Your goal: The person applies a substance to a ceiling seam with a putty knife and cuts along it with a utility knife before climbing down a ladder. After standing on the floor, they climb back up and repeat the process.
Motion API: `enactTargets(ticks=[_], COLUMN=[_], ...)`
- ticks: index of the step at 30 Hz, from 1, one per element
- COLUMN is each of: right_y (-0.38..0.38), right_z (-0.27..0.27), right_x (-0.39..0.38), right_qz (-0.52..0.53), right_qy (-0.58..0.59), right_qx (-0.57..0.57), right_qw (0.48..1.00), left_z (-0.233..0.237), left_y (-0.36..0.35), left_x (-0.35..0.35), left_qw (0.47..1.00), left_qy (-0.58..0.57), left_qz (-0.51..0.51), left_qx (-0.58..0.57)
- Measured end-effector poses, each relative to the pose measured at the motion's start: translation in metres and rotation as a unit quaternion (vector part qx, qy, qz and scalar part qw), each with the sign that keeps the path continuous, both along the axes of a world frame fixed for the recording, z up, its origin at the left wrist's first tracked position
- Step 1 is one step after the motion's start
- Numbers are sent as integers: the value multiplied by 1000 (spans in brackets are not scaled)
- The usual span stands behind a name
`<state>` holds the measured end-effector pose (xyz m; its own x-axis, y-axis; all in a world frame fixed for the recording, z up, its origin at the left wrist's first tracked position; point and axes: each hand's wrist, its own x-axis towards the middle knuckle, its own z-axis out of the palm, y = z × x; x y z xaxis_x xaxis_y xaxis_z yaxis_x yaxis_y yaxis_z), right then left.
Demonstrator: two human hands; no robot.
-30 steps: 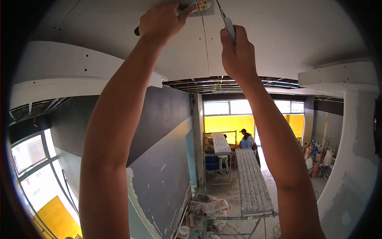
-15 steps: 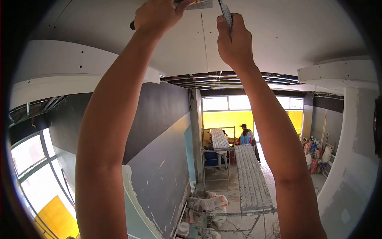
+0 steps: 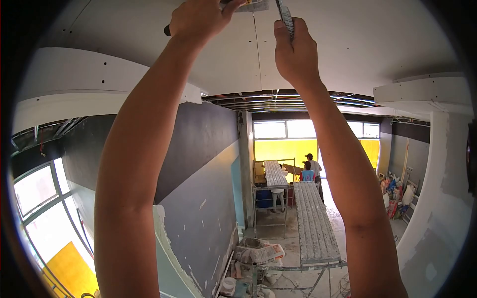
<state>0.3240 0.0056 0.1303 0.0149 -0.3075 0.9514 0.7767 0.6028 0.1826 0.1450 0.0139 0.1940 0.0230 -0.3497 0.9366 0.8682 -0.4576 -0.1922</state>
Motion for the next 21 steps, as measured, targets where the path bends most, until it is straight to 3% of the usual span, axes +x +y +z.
enactTargets(ticks=[9,16,21], right_y=[-1,-3,-3], right_z=[0,5,4], right_x=[-4,-4,-7], right_qz=[11,-48,-46], right_qy=[0,-6,2], right_qx=[-24,-11,-13], right_qw=[1000,999,999], left_z=[0,0,6], left_y=[-2,3,9], left_x=[1,0,1], left_qw=[999,1000,999], left_qy=[-20,12,-19], left_qz=[23,-10,39], left_qx=[-12,26,21])
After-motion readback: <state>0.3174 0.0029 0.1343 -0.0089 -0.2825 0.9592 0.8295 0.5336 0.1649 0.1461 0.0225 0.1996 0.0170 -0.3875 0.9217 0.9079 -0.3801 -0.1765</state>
